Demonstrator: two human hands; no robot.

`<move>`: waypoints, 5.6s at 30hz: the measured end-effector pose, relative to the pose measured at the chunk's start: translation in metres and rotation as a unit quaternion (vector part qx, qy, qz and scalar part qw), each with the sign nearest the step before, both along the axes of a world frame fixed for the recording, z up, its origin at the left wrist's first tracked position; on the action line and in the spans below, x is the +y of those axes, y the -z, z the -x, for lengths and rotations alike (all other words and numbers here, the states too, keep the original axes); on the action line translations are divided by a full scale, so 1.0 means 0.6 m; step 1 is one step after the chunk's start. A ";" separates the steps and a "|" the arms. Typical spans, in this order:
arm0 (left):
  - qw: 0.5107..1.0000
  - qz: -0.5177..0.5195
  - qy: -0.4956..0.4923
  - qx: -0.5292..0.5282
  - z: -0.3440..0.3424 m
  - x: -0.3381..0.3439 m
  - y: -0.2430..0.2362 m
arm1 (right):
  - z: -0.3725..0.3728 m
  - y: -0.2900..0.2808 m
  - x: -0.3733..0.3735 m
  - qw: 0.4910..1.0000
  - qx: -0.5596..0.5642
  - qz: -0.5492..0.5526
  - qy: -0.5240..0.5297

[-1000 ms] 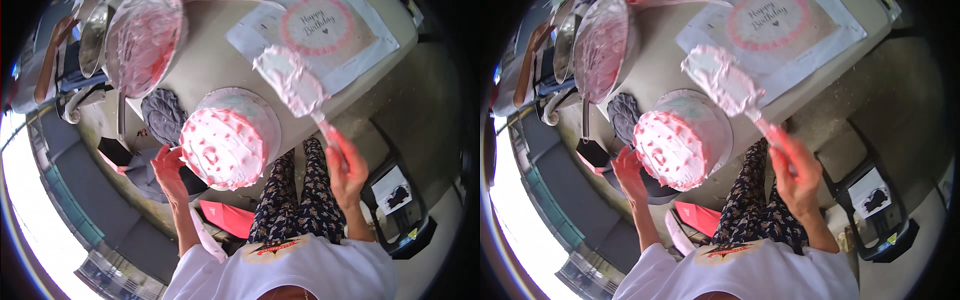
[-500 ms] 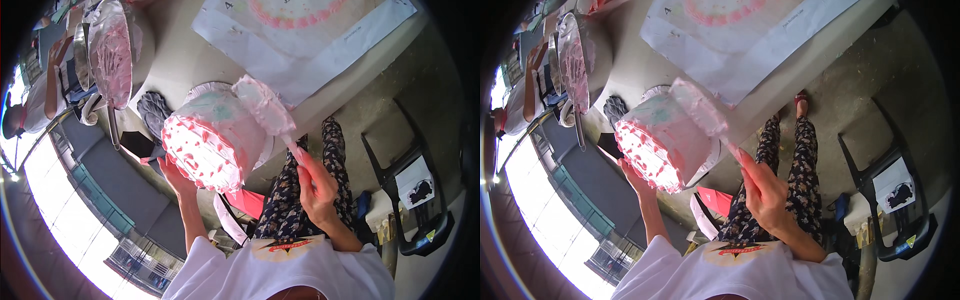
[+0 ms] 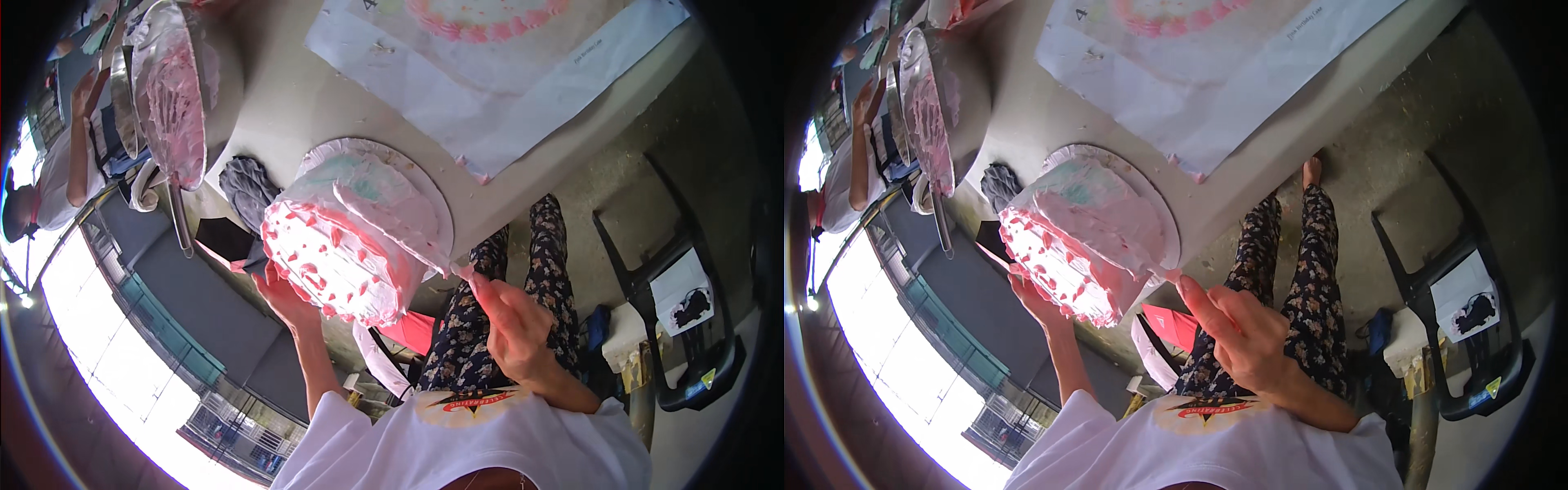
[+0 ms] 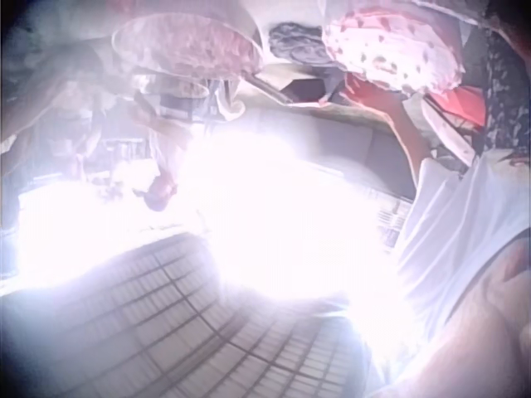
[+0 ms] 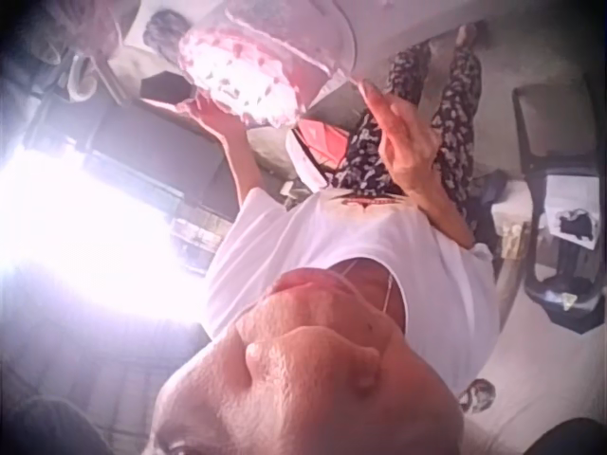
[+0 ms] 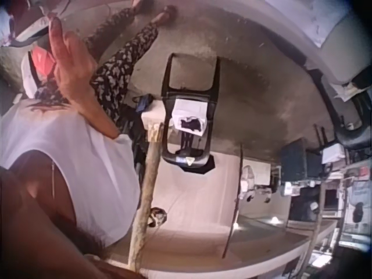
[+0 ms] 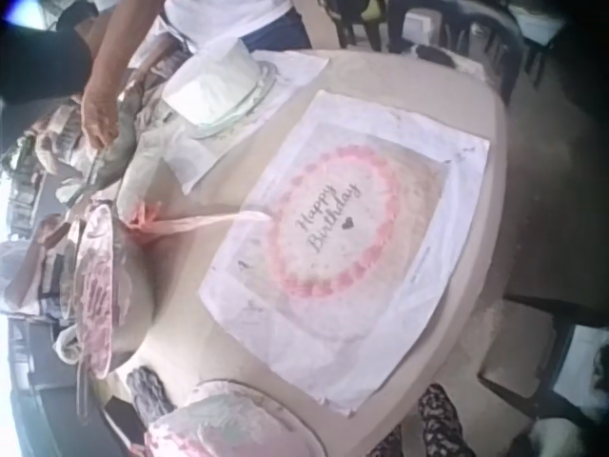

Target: The person applies pink icing from a bowl to a small cake using a spatula, spreading the frosting over the top and around the sides.

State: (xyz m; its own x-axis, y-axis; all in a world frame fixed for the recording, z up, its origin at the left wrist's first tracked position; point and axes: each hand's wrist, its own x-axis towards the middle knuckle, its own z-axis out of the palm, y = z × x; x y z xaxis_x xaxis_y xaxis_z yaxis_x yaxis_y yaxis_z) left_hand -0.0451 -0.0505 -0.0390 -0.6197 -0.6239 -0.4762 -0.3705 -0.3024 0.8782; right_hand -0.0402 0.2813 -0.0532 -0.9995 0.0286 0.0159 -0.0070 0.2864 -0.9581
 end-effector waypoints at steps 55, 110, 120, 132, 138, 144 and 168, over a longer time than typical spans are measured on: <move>0.991 0.062 -0.037 -0.110 -0.020 0.038 -0.023 | 0.017 0.017 0.036 0.983 -0.138 0.113 -0.034; 0.968 -0.011 0.235 -0.083 0.063 -0.009 -0.032 | 0.076 0.024 0.009 0.941 -0.217 0.258 0.017; 0.983 -0.104 0.126 -0.085 -0.017 0.014 -0.030 | 0.125 0.026 0.036 0.967 -0.158 0.184 -0.072; 0.990 -0.067 0.049 -0.114 -0.001 0.059 -0.041 | 0.093 0.025 0.072 0.976 -0.146 0.122 -0.101; 0.990 -0.055 0.067 -0.112 -0.013 0.042 -0.038 | 0.092 0.018 0.064 0.969 -0.168 0.152 -0.102; 0.989 -0.102 0.057 -0.090 -0.014 0.043 -0.040 | 0.089 0.002 0.069 0.934 -0.236 0.248 -0.103; 0.990 -0.070 0.049 -0.115 -0.007 0.055 -0.040 | -0.035 0.008 0.037 0.926 -0.281 0.242 0.062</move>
